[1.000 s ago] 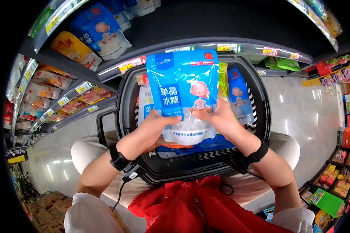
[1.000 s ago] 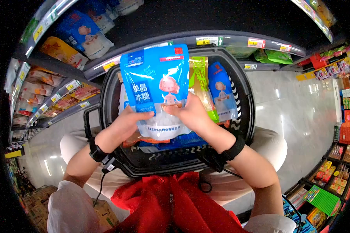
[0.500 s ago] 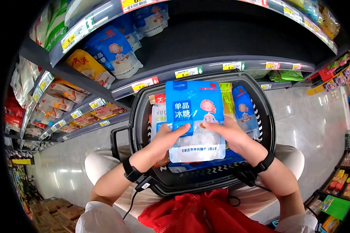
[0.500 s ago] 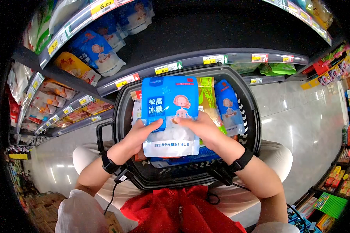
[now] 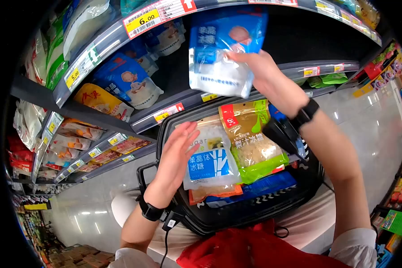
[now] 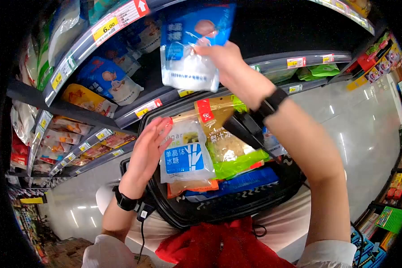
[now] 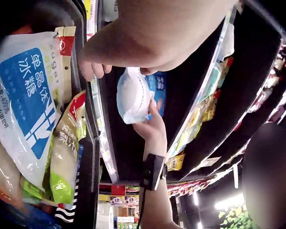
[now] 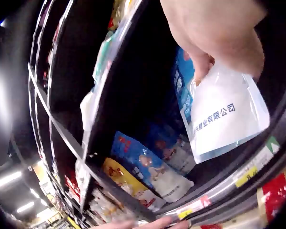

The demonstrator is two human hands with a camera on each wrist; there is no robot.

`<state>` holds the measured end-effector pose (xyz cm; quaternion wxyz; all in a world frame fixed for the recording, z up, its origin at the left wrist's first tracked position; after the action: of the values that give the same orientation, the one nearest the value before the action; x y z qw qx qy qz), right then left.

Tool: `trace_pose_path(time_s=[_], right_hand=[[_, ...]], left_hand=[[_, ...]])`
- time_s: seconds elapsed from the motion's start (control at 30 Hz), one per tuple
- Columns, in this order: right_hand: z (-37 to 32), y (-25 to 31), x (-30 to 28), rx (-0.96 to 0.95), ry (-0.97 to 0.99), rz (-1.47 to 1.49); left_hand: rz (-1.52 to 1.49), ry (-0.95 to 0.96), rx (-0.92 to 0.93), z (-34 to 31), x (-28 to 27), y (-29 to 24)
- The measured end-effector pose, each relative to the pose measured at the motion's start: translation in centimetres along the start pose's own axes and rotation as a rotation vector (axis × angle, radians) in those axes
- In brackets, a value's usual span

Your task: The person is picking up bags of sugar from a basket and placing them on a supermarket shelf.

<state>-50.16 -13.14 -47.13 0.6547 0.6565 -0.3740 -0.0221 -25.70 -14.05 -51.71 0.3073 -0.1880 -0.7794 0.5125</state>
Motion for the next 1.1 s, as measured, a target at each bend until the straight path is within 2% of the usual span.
trace_pose_path(time_s=[0.07,0.2,0.33,0.37,0.43,0.57,0.63,0.77,0.83,0.87,0.93,0.97,1.03,1.1], right_hand=[[3.3,-0.2,1.6,-0.119,-0.045,-0.048],[9.4,-2.0,4.3,-0.292,-0.031,-0.326],[14.4,-4.8,5.9,-0.439,0.093,-0.238],[14.8,-5.1,6.2,-0.437,0.094,-0.232],[15.5,-5.9,7.1,-0.352,0.221,-0.115],[18.2,-7.2,8.3,-0.464,0.212,-0.250],[19.0,-7.9,8.9,-0.368,0.190,-0.265],[19.1,-7.8,10.0,-0.415,0.228,-0.252],[20.3,-8.4,10.7,-0.294,0.222,-0.246],[20.9,-8.6,11.3,-0.294,0.223,-0.246],[21.8,-8.9,11.2,-0.208,-0.106,-0.684],[21.8,-8.8,11.5,-0.210,-0.106,-0.687],[21.1,-8.1,11.1,-0.191,-0.360,-0.917],[18.5,-6.6,10.6,-0.162,-0.299,-0.873]], left_hand=[[-0.123,0.087,-0.105,0.0,0.3,0.2],[-0.111,0.127,-0.131,0.1,0.7,-0.5],[-0.143,0.115,-0.170,0.4,-0.1,-0.7],[-0.139,0.111,-0.171,0.5,-0.4,-0.8],[-0.159,0.090,-0.179,0.6,-0.9,-0.9],[-0.197,0.055,-0.178,0.7,-1.2,-1.2],[-0.196,0.048,-0.182,0.7,-1.1,-1.4],[-0.209,0.059,-0.176,0.7,-1.2,-1.5],[-0.204,0.059,-0.169,0.7,-1.2,-1.7],[-0.202,0.061,-0.162,0.7,-1.1,-1.7],[-0.201,0.061,-0.158,0.7,-1.1,-1.7],[-0.200,0.064,-0.156,0.8,-1.0,-1.7],[-0.201,0.066,-0.153,0.8,-1.0,-1.7],[-0.205,0.067,-0.146,0.8,-1.2,-1.6]])
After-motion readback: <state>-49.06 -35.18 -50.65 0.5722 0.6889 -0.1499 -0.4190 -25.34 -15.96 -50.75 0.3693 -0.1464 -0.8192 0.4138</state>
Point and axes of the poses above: each hand's wrist, its own z-axis towards the middle knuckle, its own x-axis out of the palm, y = z × x, the point moved 5 cm from there along z, towards the middle knuckle, and after that the axes turned 2 degrees about x, right-handed, at the moved point
